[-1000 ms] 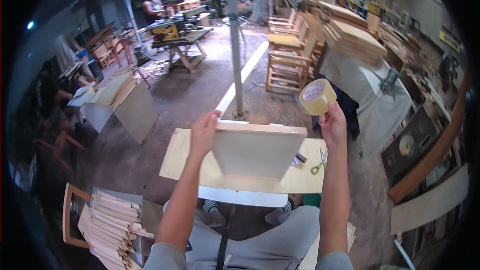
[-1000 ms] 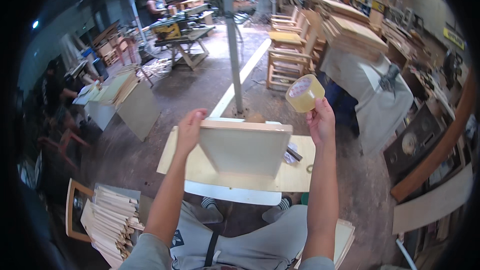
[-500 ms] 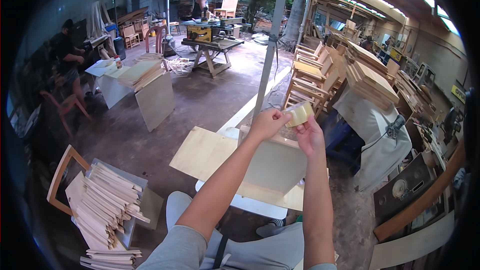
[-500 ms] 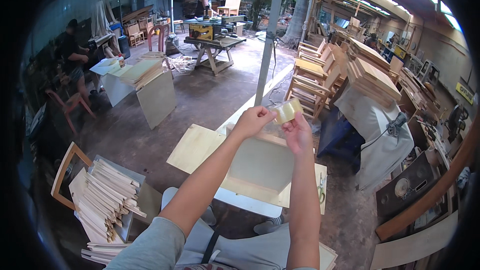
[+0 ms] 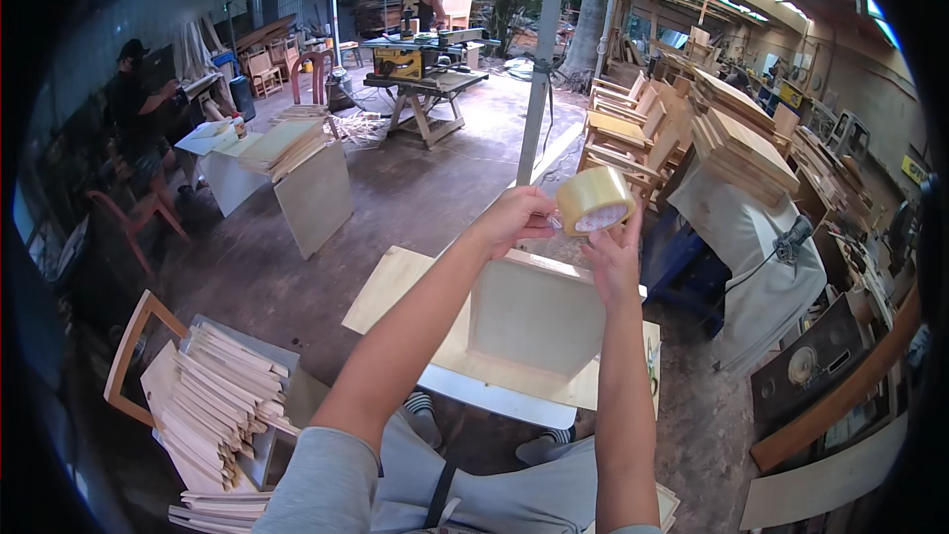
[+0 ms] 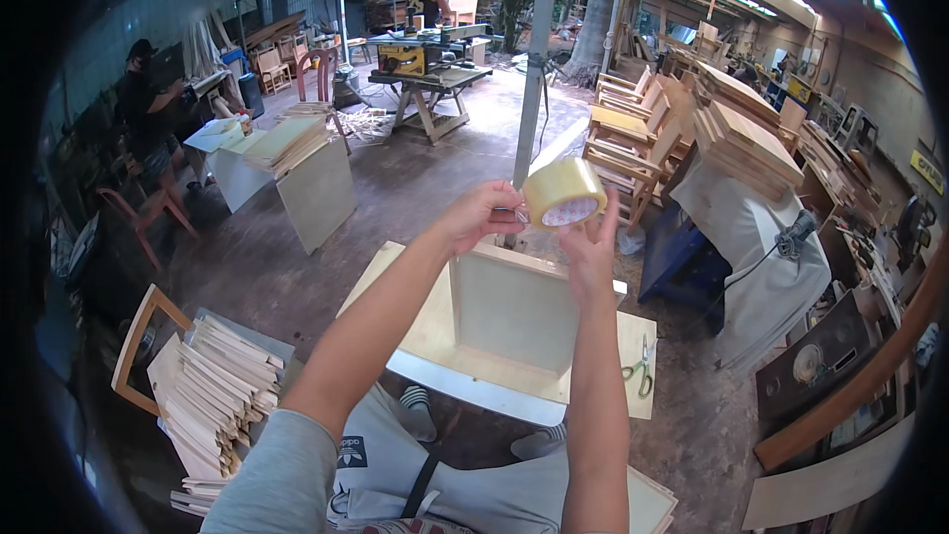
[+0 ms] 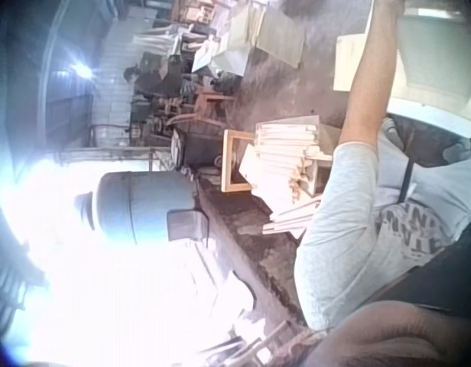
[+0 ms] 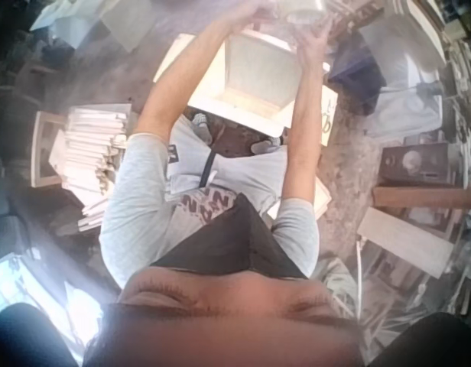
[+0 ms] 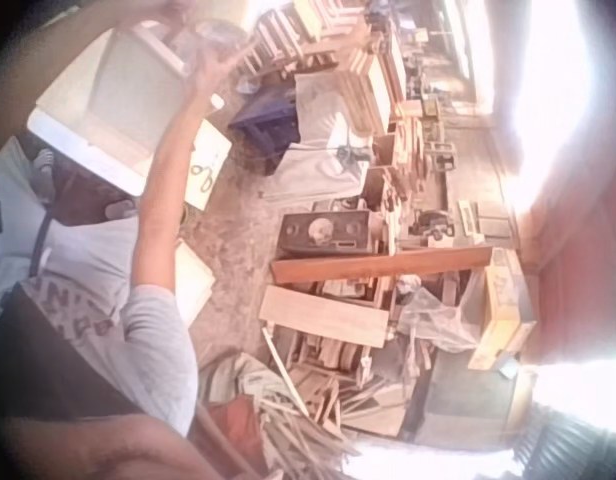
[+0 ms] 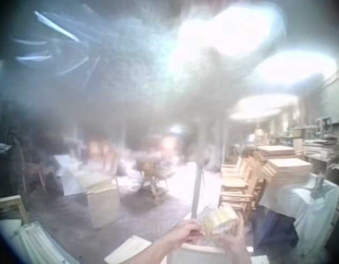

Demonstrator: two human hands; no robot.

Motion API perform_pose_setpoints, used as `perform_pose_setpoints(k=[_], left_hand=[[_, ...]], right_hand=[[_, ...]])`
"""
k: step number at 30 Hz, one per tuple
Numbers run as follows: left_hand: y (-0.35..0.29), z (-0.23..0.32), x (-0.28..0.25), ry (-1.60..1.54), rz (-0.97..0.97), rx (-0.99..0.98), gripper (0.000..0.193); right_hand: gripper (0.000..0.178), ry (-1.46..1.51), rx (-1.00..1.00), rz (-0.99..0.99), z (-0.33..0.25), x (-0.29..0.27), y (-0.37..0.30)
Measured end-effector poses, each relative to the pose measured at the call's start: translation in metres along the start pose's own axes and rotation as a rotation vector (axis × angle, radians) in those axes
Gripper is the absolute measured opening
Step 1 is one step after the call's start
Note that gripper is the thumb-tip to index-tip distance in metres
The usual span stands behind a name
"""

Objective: Applying glue and tape to assemble components of a wooden box.

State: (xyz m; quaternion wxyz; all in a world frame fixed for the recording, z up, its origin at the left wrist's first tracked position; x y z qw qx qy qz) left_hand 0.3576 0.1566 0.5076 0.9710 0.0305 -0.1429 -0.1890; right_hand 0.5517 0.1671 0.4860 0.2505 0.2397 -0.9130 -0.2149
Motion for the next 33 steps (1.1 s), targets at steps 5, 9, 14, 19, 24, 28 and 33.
perform_pose_setpoints(k=[5,9,14,19,24,28,33], left_hand=[[-0.004,-0.003,-0.005,0.072,-0.084,-0.131,0.009],[-0.011,0.008,-0.02,0.151,-0.049,-0.198,0.01],[-0.045,0.038,-0.087,0.198,0.068,-0.202,0.01],[-0.07,-0.012,-0.144,0.101,0.088,-0.241,0.009],[-0.074,-0.063,-0.137,-0.024,0.037,-0.239,0.011],[-0.073,-0.074,-0.14,-0.023,0.068,-0.227,0.013],[-0.067,-0.092,-0.142,-0.064,0.061,-0.207,0.01]], right_hand=[[0.063,0.033,0.166,-0.104,0.026,-0.029,0.004],[0.054,0.023,0.082,-0.022,0.026,-0.027,0.006],[0.056,-0.158,0.051,0.02,0.022,-0.031,0.009],[0.069,-0.166,0.104,-0.111,0.014,-0.002,0.003],[0.072,-0.192,0.1,-0.143,0.014,-0.003,0.002],[0.074,-0.216,0.111,-0.156,0.012,0.004,0.003],[0.076,-0.224,0.127,-0.162,0.014,0.007,0.005]])
Point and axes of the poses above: each hand's wrist, its own y-axis towards the middle knuckle, its own x-axis out of the palm, z = x × y, the point moved 5 cm from there along y, towards the middle knuckle, and after that the axes turned 14 degrees about -z, right-handed, at the moved point
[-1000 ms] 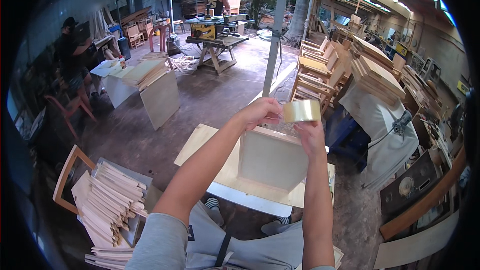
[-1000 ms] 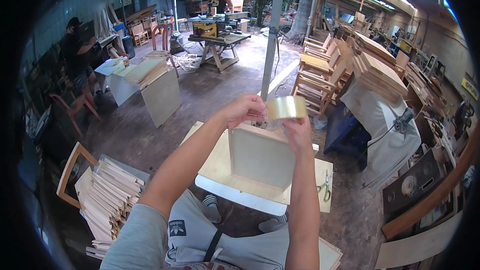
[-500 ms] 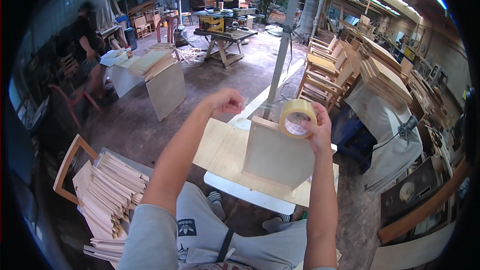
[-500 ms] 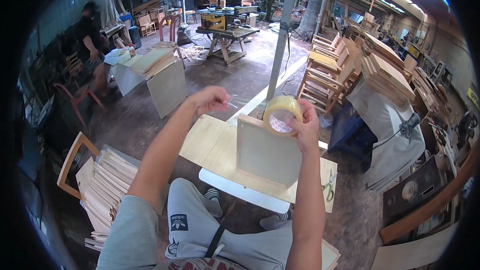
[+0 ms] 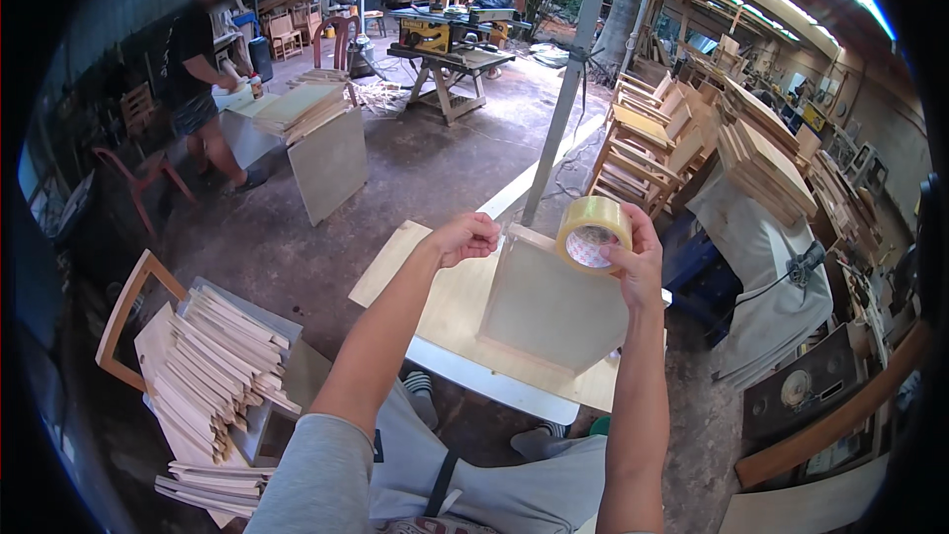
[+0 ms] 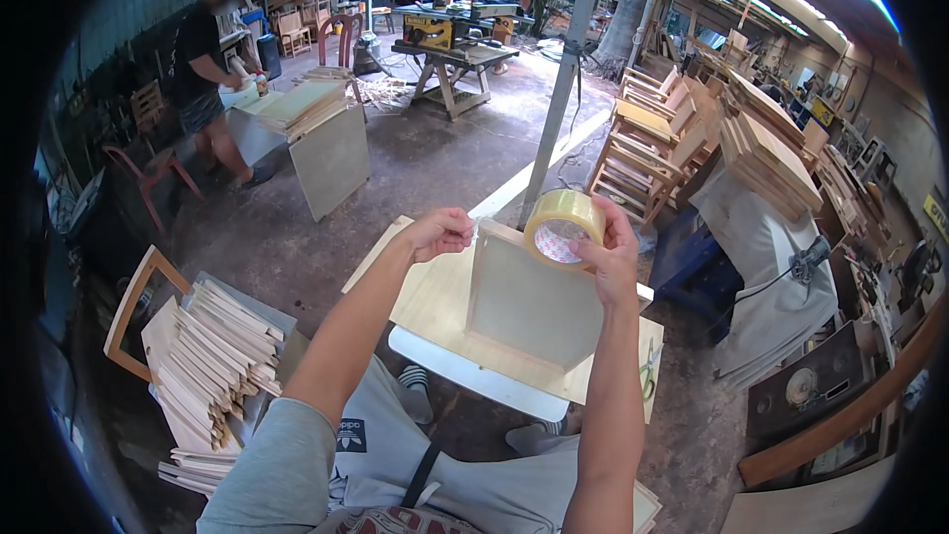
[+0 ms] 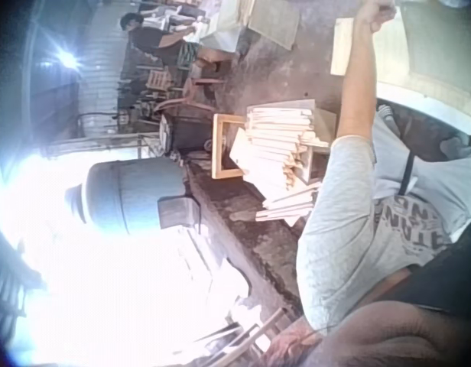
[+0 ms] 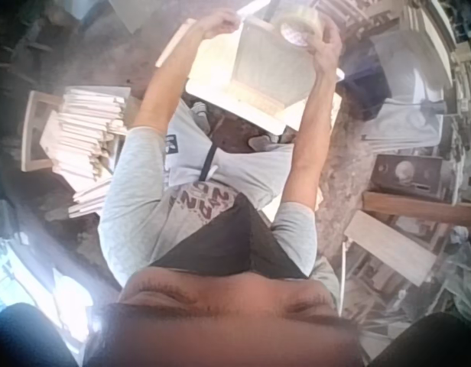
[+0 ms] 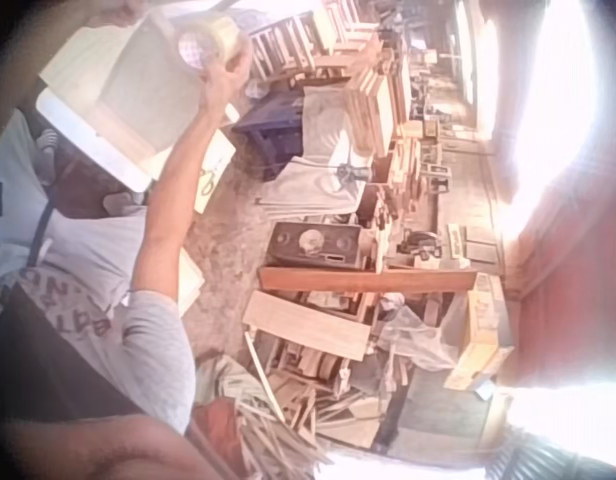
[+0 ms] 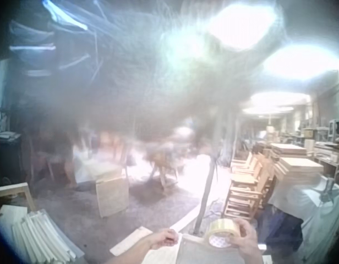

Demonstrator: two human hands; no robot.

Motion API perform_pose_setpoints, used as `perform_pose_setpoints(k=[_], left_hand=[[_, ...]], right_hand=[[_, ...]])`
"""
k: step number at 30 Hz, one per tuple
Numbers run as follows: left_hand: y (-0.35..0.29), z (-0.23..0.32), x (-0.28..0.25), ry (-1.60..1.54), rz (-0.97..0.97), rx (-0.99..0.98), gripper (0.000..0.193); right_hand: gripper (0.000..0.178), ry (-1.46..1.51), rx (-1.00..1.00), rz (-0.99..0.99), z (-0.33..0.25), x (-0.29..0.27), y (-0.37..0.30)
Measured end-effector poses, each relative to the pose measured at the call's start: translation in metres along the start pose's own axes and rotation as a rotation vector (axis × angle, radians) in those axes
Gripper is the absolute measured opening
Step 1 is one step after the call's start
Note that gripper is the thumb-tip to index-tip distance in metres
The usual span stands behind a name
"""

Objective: Applying glue and tape to assemble components of a wooden box.

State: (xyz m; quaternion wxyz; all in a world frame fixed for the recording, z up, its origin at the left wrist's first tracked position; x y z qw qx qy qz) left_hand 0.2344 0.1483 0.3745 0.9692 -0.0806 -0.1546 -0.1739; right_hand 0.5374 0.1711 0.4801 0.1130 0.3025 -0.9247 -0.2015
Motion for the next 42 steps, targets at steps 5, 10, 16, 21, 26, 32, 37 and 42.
perform_pose_setpoints(k=[5,10,16,21,26,32,37,42], left_hand=[[0.014,-0.046,0.011,-0.081,0.153,0.033,0.006],[-0.007,-0.06,0.006,0.311,0.654,0.334,0.023],[0.023,0.041,0.077,0.229,0.276,0.476,0.061],[0.051,0.025,0.06,0.722,0.248,0.1,0.074],[0.029,0.047,0.093,1.044,0.343,-0.003,0.086],[0.013,0.064,0.136,1.203,0.237,-0.086,0.089],[0.021,0.055,0.112,1.276,0.249,-0.144,0.09],[0.033,0.042,0.096,1.333,0.278,-0.103,0.091]], right_hand=[[0.077,0.029,0.024,-0.005,0.0,-0.001,0.0],[0.077,-0.002,0.036,-0.016,0.009,0.001,0.003],[0.079,-0.054,0.043,0.008,0.0,-0.004,-0.007],[0.079,-0.12,0.02,0.017,0.009,-0.002,-0.003],[0.076,-0.049,-0.022,0.114,0.001,-0.008,0.001],[0.07,-0.408,-0.072,0.058,-0.035,-0.046,0.008],[0.073,-1.186,0.123,-0.302,-0.126,-0.065,-0.022],[0.071,-1.77,0.187,-0.292,-0.129,-0.1,-0.087]])
Point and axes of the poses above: each hand's wrist, its own y-axis towards the middle knuckle, its own x-axis out of the palm, z = x × y, the point moved 5 cm from there along y, towards the middle knuckle, and after that the axes turned 14 degrees about -z, right-handed, at the moved point
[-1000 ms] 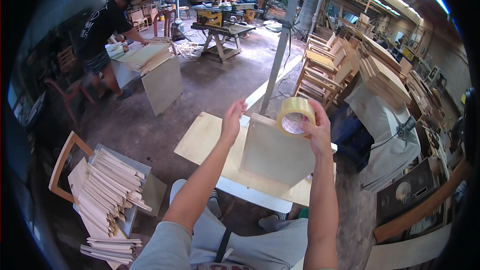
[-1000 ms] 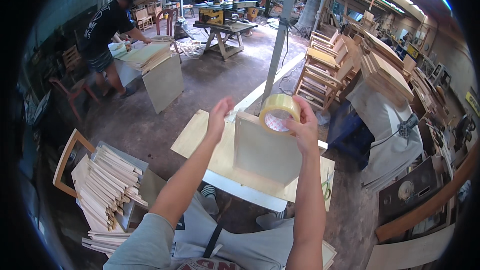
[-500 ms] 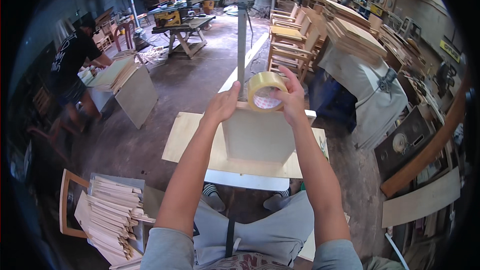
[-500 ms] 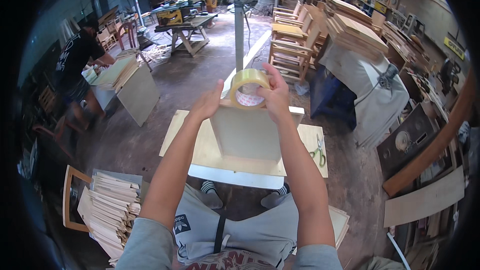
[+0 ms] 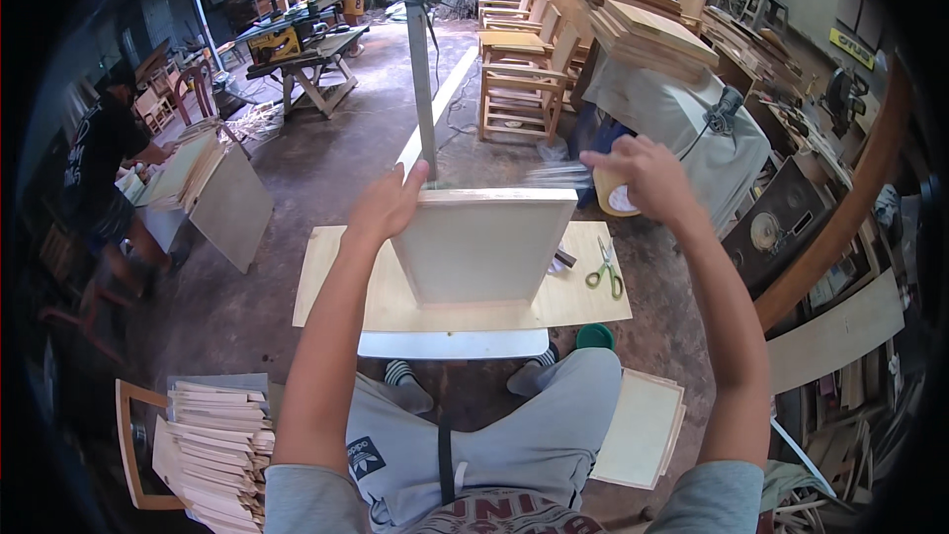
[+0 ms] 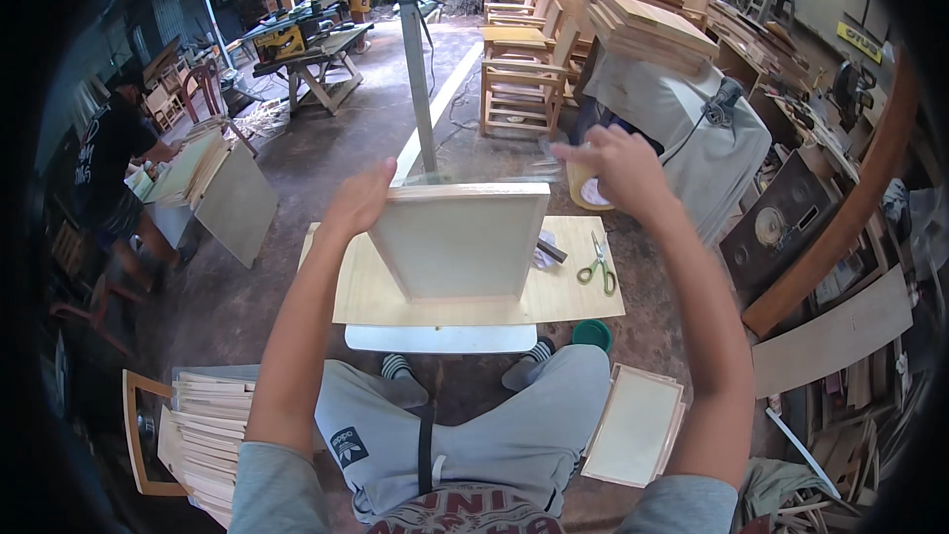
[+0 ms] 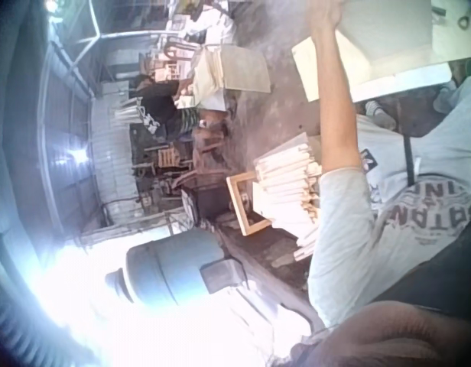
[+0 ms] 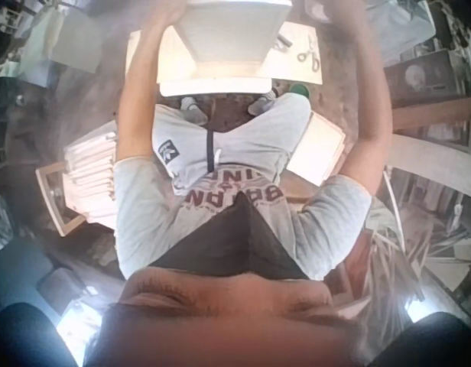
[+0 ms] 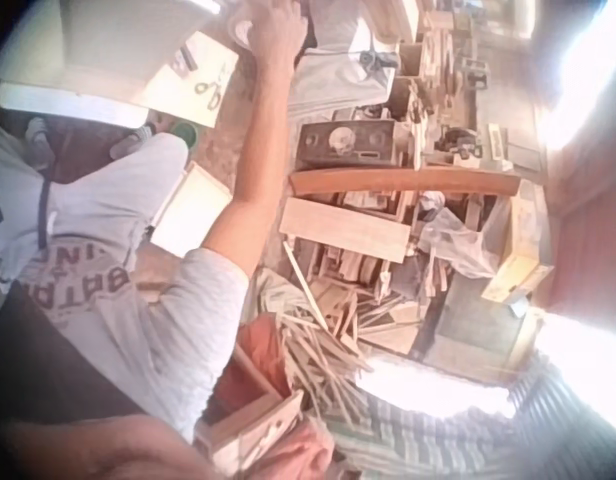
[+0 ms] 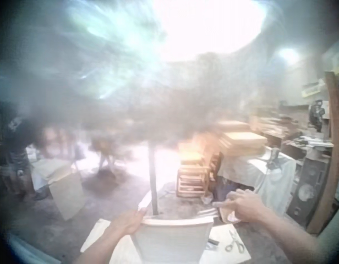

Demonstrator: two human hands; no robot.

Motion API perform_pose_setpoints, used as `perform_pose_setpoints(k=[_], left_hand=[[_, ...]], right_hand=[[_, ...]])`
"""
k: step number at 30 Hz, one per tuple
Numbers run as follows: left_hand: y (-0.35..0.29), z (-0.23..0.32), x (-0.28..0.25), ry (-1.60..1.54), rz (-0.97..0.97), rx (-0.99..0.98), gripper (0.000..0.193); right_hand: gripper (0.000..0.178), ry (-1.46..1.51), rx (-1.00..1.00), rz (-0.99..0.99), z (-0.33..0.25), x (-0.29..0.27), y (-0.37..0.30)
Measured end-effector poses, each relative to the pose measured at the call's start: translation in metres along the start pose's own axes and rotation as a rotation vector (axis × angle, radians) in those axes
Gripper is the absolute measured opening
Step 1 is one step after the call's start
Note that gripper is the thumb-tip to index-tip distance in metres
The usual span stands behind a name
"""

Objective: Applying glue and tape to assemble components of a wooden box.

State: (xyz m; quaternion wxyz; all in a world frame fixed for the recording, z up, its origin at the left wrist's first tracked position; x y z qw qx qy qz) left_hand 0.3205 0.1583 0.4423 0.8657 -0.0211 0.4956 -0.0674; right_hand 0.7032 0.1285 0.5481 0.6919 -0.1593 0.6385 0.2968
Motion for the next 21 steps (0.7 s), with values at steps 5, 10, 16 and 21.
perform_pose_setpoints(k=[5,10,16,21], left_hand=[[-0.004,0.013,0.001,0.019,0.014,0.042,0.087],[-0.018,0.04,0.0,0.321,0.148,0.04,0.063],[0.012,0.093,0.043,0.455,0.288,0.343,0.051],[0.027,0.197,0.101,0.367,0.209,0.608,0.052]], right_hand=[[0.072,-0.133,0.067,0.041,0.002,0.06,-0.025],[0.079,-0.033,0.106,0.122,0.002,0.096,-0.025],[0.083,0.076,0.111,0.203,0.0,0.104,-0.022],[0.081,0.101,0.125,0.208,0.005,0.107,-0.023]])
Point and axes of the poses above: each hand's wrist, its own y-axis towards the middle knuckle, its own x-axis out of the palm, z = x × y, the point moved 5 cm from there along y, towards the middle knuckle, and after that the axes turned 14 degrees about -z, right-handed, at the moved point
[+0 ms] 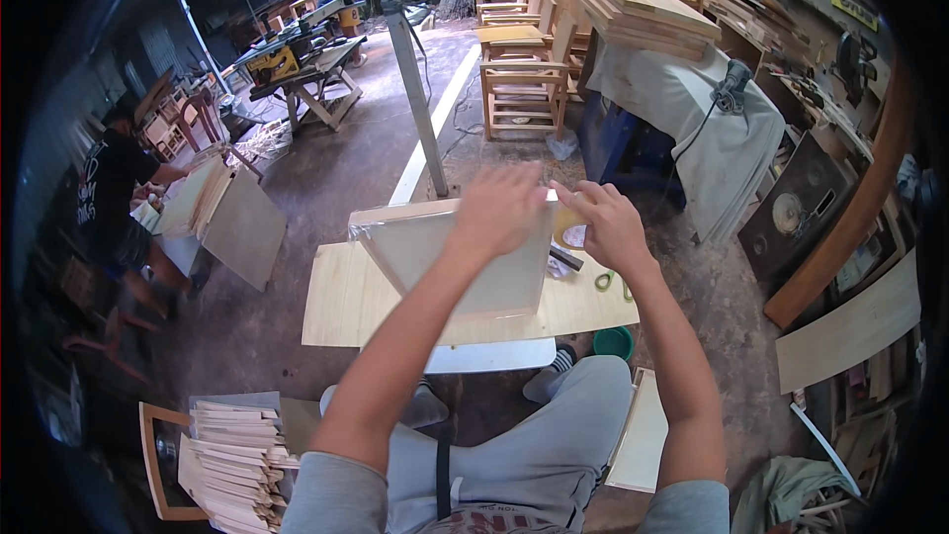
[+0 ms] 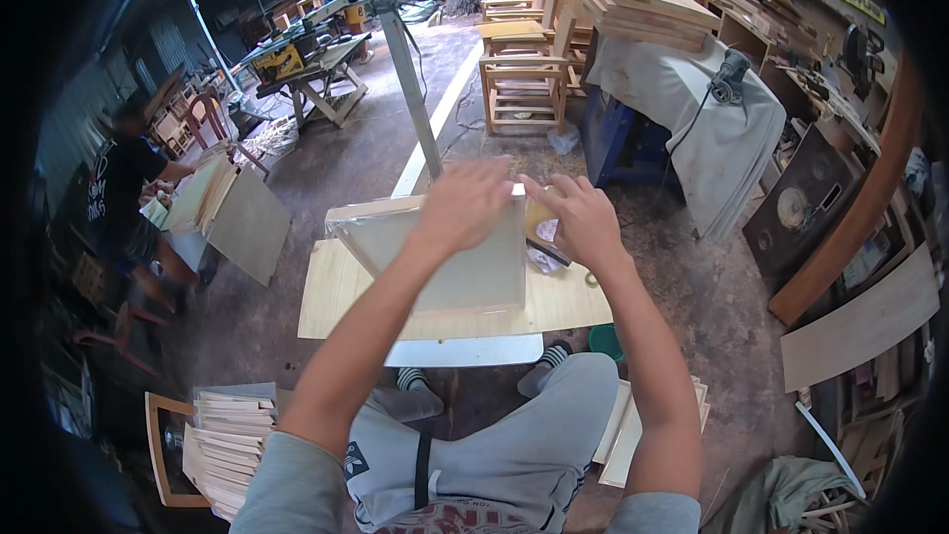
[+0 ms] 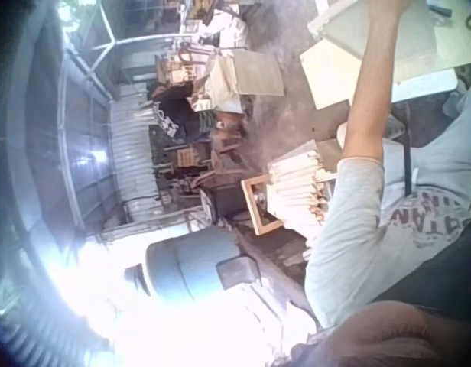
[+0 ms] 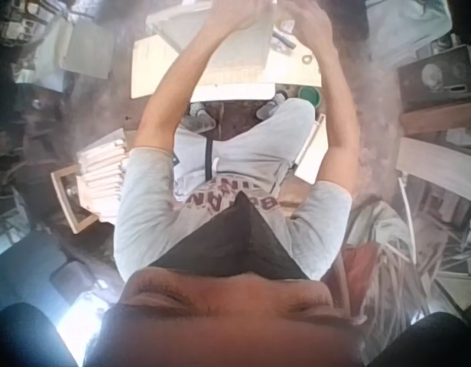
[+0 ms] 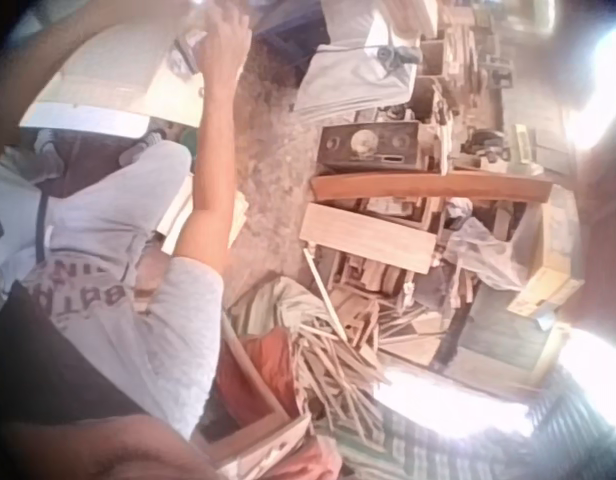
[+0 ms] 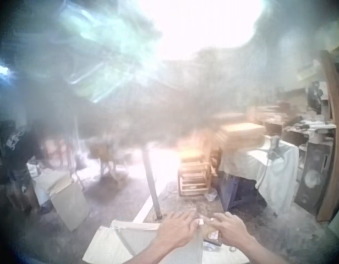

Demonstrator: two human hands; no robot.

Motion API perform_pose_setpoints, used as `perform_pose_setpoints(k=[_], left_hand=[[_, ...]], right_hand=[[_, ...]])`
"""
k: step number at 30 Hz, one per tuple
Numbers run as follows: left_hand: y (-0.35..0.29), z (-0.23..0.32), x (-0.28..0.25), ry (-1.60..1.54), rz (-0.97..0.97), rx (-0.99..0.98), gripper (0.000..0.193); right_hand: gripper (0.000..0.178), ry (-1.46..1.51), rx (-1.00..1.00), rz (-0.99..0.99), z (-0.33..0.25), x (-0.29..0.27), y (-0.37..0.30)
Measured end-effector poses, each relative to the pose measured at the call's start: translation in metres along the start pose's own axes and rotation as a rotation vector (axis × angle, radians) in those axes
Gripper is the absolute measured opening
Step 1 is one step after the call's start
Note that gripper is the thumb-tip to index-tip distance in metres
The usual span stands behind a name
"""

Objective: Applying glue and tape to assemble components of a wooden box.

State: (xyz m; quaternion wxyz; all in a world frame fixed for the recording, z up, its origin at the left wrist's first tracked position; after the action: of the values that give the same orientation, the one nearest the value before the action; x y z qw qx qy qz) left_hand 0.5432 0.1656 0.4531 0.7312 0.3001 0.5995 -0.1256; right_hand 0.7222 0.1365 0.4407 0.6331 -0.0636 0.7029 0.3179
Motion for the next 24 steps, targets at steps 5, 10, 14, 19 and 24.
perform_pose_setpoints(k=[5,10,14,19,24], left_hand=[[0.023,0.042,0.008,0.02,0.096,0.032,0.046],[0.011,0.012,-0.003,-0.159,0.117,0.011,0.023],[-0.015,-0.014,-0.051,-0.259,0.289,0.024,0.022],[-0.105,-0.091,-0.101,-0.569,0.576,-0.202,0.027],[-0.197,-0.184,-0.001,-0.872,0.861,-0.315,0.042]], right_hand=[[0.066,0.576,0.069,0.237,0.035,0.016,-0.012],[0.057,0.987,0.325,0.169,0.047,0.07,-0.018],[0.052,0.777,0.129,0.453,0.027,-0.004,0.024],[0.057,0.625,-0.16,0.455,-0.089,-0.085,0.106],[0.048,0.488,-0.206,0.183,-0.212,-0.018,0.142]])
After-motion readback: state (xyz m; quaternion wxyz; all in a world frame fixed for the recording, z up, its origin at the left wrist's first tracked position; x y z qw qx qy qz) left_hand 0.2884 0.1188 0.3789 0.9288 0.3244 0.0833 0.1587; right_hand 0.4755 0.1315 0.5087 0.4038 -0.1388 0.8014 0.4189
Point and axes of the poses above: each hand's wrist, its own y-axis towards the middle knuckle, its own x-axis out of the palm, z = x × y, the point moved 5 cm from there along y, towards the middle knuckle, and after that the axes turned 14 degrees about -z, right-handed, at the moved point
